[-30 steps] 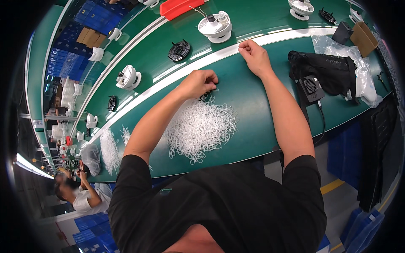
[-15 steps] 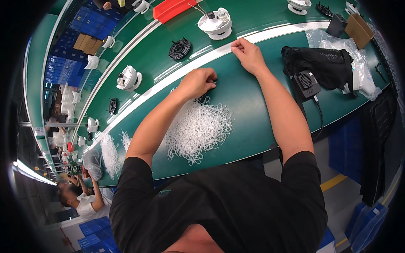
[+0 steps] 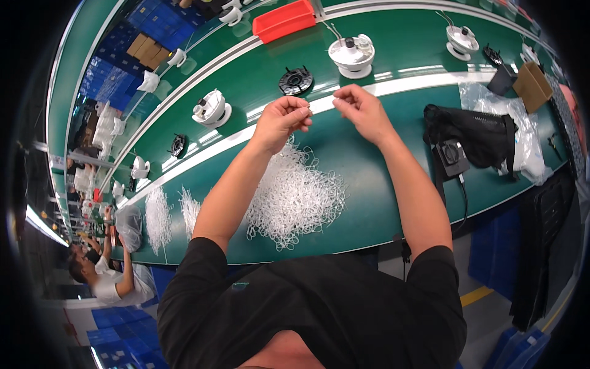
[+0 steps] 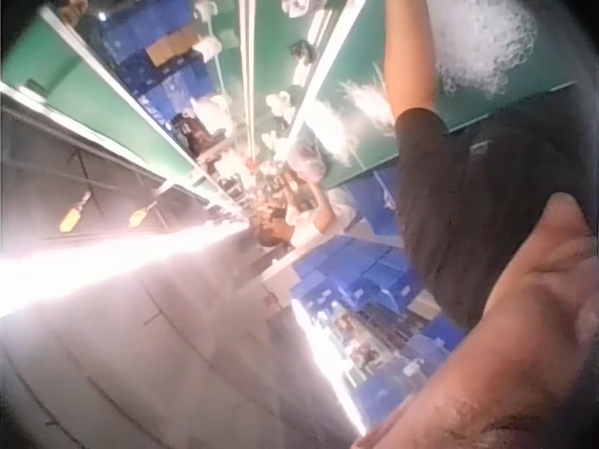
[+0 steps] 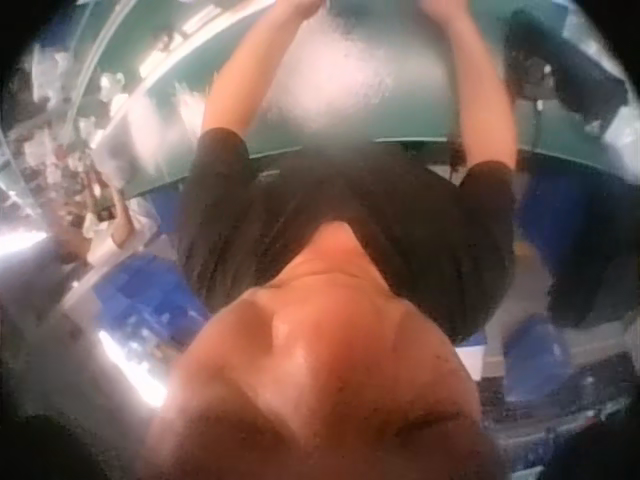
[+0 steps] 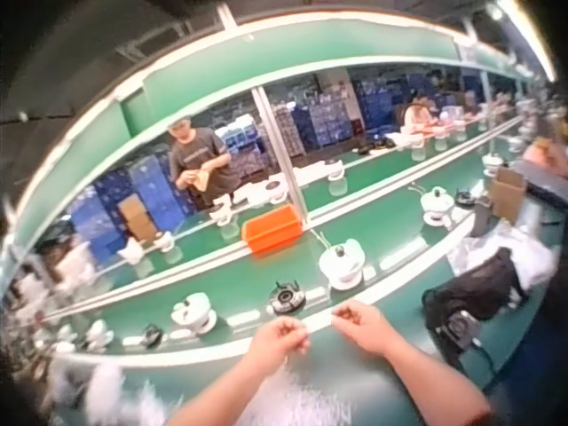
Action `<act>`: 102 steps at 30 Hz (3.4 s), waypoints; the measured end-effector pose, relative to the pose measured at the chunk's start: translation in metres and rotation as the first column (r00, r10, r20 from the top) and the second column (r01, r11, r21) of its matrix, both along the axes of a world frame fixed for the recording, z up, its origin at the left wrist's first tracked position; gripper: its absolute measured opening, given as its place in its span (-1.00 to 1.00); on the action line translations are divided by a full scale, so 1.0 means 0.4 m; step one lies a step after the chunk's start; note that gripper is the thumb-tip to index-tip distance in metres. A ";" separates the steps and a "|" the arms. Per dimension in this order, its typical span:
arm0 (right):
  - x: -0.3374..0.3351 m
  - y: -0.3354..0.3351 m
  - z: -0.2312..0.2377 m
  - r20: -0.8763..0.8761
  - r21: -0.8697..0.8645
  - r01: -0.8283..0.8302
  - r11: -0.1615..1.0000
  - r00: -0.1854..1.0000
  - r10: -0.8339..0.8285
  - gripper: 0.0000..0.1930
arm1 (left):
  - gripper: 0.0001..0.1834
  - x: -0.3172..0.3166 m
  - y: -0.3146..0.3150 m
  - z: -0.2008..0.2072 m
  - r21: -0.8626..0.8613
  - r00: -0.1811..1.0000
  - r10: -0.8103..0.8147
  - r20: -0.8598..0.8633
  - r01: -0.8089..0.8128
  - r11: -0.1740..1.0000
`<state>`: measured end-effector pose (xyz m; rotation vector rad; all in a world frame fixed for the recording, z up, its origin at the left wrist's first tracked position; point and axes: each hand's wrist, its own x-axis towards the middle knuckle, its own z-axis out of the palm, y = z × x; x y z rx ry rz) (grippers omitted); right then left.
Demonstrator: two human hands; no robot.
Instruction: The person assembles small white circular devices on a green workbench. They repeatedly pick up the devices, insert white zip ties into slots, and place the devices back down. The person also gathers and organizes piles of white zip ties on the table.
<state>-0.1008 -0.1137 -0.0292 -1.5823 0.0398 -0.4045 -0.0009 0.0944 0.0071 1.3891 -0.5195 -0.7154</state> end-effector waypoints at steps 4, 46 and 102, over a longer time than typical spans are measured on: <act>-0.025 0.074 0.035 0.076 -0.004 -0.113 0.994 0.991 0.113 -0.81 | -0.84 -0.027 -0.017 -0.003 -0.160 0.987 -0.002 -0.162 -0.024 0.987; 0.038 0.026 -0.112 -0.114 -0.174 0.101 0.980 0.986 -0.122 -0.80 | -0.77 0.632 0.361 -0.014 0.497 0.944 0.292 0.156 -0.331 0.802; -0.021 -0.034 0.006 0.145 -0.290 0.281 0.915 0.958 -0.248 -0.82 | -0.82 0.011 -0.180 0.039 -0.051 0.947 0.097 0.306 -0.086 0.995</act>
